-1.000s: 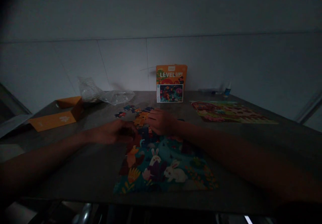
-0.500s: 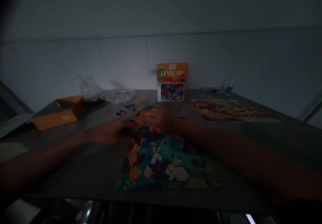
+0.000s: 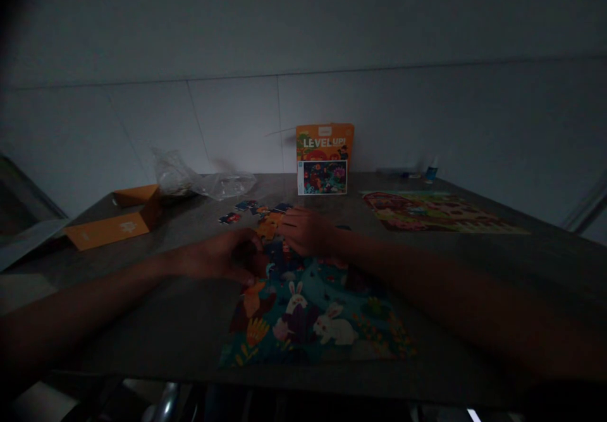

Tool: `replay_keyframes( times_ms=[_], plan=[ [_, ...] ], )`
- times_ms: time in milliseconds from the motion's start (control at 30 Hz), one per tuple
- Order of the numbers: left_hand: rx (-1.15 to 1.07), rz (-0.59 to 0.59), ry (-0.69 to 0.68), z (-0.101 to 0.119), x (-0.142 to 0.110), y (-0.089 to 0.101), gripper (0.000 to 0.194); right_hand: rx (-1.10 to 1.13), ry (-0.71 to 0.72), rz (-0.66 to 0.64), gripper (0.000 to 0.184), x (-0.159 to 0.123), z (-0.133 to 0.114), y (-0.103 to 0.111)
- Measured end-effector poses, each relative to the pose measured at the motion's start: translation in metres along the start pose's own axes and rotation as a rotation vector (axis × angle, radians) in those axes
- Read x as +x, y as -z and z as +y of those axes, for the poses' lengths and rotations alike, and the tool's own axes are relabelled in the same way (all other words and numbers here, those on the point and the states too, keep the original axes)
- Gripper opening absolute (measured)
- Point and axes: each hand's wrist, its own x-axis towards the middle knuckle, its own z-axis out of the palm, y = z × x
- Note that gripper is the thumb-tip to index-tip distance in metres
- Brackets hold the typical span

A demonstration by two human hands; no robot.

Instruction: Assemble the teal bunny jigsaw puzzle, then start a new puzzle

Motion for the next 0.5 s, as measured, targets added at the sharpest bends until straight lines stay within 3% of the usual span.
replay_keyframes(
  times_ms=[167, 333, 500],
  plan=[
    [-0.171, 0.041, -0.052, -0.005, 0.005, 0.004, 0.026, 0.031, -0.016, 0.037, 0.019, -0.001, 0.001, -0.003],
    [-0.192, 0.144, 0.012, -0.019, 0.009, 0.029, 0.014, 0.055, -0.038, 0.058, 0.019, -0.002, 0.002, -0.005],
    [-0.058, 0.002, 0.09, -0.032, 0.011, 0.044, 0.011, 0.062, -0.029, 0.058, 0.019, -0.002, 0.003, -0.004]
  ],
)
